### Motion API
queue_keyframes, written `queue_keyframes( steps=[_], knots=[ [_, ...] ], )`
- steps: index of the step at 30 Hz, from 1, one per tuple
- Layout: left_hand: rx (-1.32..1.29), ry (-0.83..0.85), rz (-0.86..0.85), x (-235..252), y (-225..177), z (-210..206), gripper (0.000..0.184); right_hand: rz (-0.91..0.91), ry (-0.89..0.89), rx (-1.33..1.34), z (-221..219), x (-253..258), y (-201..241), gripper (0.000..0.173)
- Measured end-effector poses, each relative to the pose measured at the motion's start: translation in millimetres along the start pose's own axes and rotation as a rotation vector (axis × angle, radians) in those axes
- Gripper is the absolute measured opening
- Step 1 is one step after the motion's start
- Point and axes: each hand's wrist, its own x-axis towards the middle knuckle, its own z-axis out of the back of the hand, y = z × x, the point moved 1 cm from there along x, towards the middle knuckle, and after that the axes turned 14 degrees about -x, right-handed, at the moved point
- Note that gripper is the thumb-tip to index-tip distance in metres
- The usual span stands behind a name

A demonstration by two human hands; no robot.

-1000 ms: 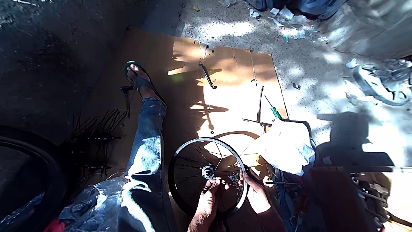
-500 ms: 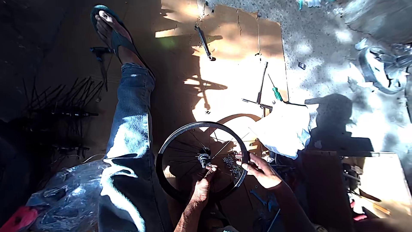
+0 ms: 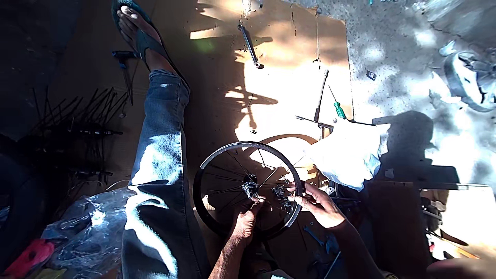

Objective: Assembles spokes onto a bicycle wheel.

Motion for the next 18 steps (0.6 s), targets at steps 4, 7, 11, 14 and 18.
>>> queue_keyframes(
  steps=[4,7,11,14,18],
  knots=[
    [-0.031,0.011,-0.008,-0.2,0.9,1.7,0.017,0.025,-0.002,-0.011,-0.2,0.0,3.2,0.046],
    [-0.036,0.006,0.0,0.1,0.2,1.4,0.017,0.004,0.016,-0.004,1.2,1.3,2.9,0.047],
    [-0.053,-0.004,0.017,-0.1,-0.9,0.5,0.016,-0.027,0.014,0.005,1.5,0.9,4.9,0.047],
    [-0.076,-0.001,0.019,0.3,-0.9,2.5,0.015,-0.032,0.006,0.005,0.9,1.1,6.4,0.046],
    [-0.069,0.017,0.001,0.8,-0.6,5.1,0.014,-0.026,0.007,0.02,1.2,1.7,4.6,0.046]
  ],
)
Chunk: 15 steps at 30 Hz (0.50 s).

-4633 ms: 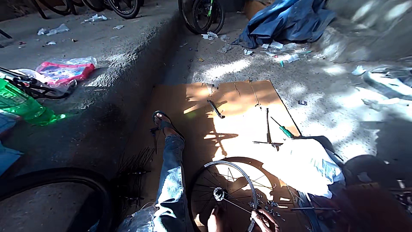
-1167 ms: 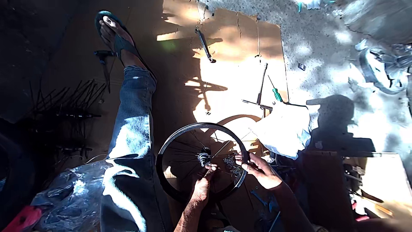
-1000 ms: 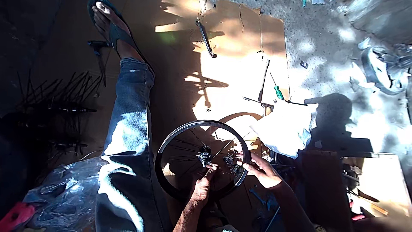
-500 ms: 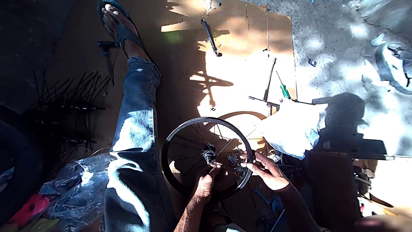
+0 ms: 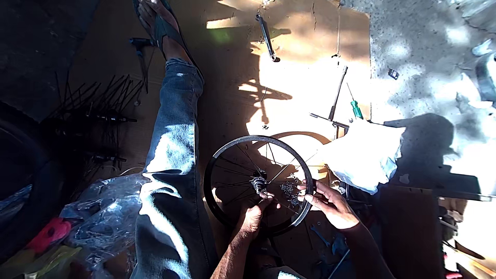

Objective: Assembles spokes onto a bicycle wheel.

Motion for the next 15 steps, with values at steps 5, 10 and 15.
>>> queue_keyframes(
  steps=[5,10,15],
  knots=[
    [0.014,0.001,0.034,0.7,-0.1,-1.1,0.016,0.013,-0.001,-0.004,-0.3,-1.0,1.5,0.045],
    [0.005,0.032,0.035,1.5,0.8,-0.6,0.016,0.021,-0.013,-0.019,-1.3,-0.5,5.0,0.044],
    [-0.058,0.042,-0.024,5.0,6.4,1.0,0.015,0.04,-0.001,-0.025,-1.5,0.8,10.0,0.046]
  ],
)
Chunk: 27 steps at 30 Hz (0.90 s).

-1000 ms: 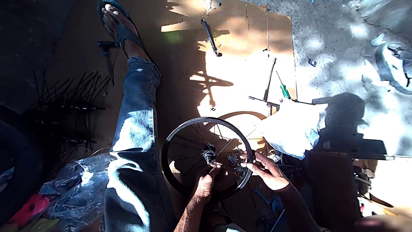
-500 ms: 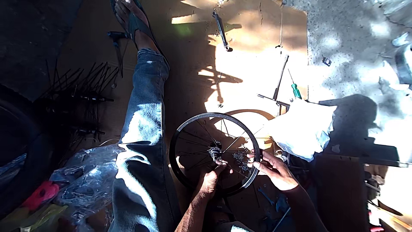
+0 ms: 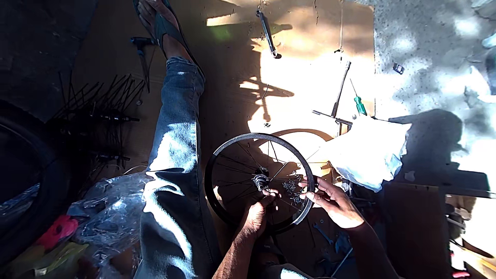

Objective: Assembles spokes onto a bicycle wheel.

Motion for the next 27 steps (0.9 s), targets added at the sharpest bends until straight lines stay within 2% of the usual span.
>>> queue_keyframes(
  steps=[13,20,22,24,27],
  knots=[
    [-0.1,-0.029,0.046,1.4,8.8,-4.5,0.016,-0.031,-0.012,0.019,-1.9,-2.7,0.9,0.047],
    [-0.002,-0.06,0.116,0.1,-2.6,-14.7,0.034,-0.129,-0.078,0.231,-8.0,15.4,12.9,0.039],
    [0.032,-0.032,0.123,0.9,-8.4,-18.6,0.034,-0.173,-0.125,0.29,-8.6,24.4,24.4,0.052],
    [0.018,0.052,0.197,2.2,-11.5,-20.3,0.038,-0.222,-0.165,0.347,-9.9,33.3,36.4,0.064],
    [0.011,0.114,0.346,1.8,-16.2,-25.4,0.047,-0.23,-0.227,0.398,-12.9,39.2,48.3,0.057]
  ],
)
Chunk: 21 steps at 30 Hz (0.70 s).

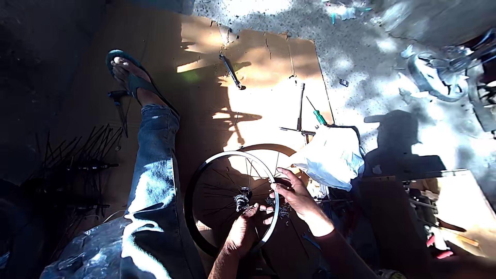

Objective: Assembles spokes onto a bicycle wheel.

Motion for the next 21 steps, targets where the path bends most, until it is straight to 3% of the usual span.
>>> queue_keyframes(
  steps=[3,4,6,8,10,14,21],
  knots=[
    [-0.023,0.055,0.038,-3.8,-3.2,-6.0,0.05,0.018,-0.058,0.02,5.1,-2.9,-19.0,0.041],
    [-0.037,0.038,0.03,-4.9,-3.1,-7.4,0.049,0.038,-0.116,-0.129,8.7,-4.2,-34.4,0.039],
    [-0.016,-0.001,-0.005,-5.4,-3.9,-11.4,0.045,0.048,-0.212,-0.68,14.6,-9.1,-74.1,0.032],
    [-0.026,-0.003,-0.048,-4.1,-3.2,-12.1,0.045,-0.122,-0.104,-1.039,11.9,-18.9,-103.4,0.053],
    [-0.053,-0.044,-0.094,-2.8,-0.5,-12.6,0.042,-0.201,-0.081,-1.076,1.7,-27.9,-126.2,0.066],
    [0.01,-0.188,-0.132,-2.7,2.6,-15.4,0.028,-0.129,-0.201,-0.992,-13.7,-25.0,-138.3,0.047],
    [0.041,-0.153,-0.153,-3.7,3.8,-10.0,0.026,-0.153,-0.182,-1.215,-12.9,-11.7,-122.0,0.034]
  ],
)
